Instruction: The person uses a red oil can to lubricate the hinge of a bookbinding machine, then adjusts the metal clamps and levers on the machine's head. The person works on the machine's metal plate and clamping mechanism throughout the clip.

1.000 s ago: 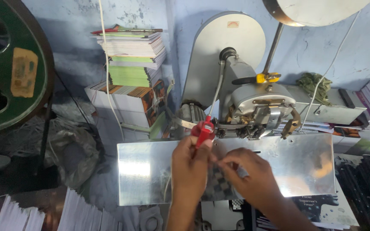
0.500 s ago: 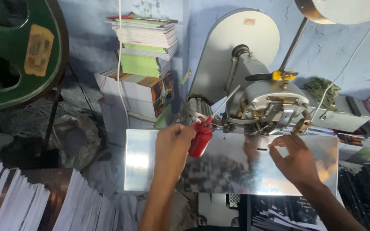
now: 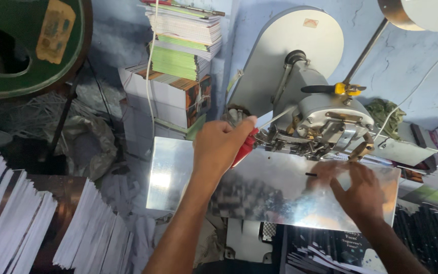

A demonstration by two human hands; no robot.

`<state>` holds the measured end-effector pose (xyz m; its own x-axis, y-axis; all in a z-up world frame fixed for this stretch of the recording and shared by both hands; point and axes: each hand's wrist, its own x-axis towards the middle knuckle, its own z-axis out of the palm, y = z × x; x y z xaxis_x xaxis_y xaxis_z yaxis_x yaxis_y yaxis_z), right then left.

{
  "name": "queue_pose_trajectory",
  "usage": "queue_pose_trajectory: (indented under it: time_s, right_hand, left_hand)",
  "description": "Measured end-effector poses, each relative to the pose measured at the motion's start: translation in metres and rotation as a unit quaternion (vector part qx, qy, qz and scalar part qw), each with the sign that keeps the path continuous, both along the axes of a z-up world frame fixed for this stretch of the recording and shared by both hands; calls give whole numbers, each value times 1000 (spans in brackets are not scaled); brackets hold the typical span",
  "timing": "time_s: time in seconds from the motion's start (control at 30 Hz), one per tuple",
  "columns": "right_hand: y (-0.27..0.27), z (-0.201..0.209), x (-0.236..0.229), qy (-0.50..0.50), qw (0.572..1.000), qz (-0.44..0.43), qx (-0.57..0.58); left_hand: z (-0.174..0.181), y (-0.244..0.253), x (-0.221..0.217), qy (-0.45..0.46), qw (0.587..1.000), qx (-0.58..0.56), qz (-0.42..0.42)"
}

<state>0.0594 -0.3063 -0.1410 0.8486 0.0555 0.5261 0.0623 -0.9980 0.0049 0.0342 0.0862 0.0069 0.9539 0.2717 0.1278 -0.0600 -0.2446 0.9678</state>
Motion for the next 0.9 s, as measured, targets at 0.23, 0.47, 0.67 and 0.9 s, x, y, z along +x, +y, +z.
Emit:
queue_pose_trajectory:
  time_s: [0.23, 0.47, 0.67, 0.9]
  right_hand:
    - [-32, 9, 31, 58, 998, 21, -8]
    - [-49, -2, 57, 158, 986, 28, -51]
    - [-66, -24, 67, 127, 989, 70, -40]
    - [-68, -28, 65, 135, 989, 59, -18]
  left_hand:
    - [7, -4, 11, -12, 1000, 17, -9]
    - [8, -1, 19, 4, 996, 92, -2]
    - [10, -3, 29, 21, 986, 166, -22]
    - [10, -4, 34, 23, 983, 183, -22]
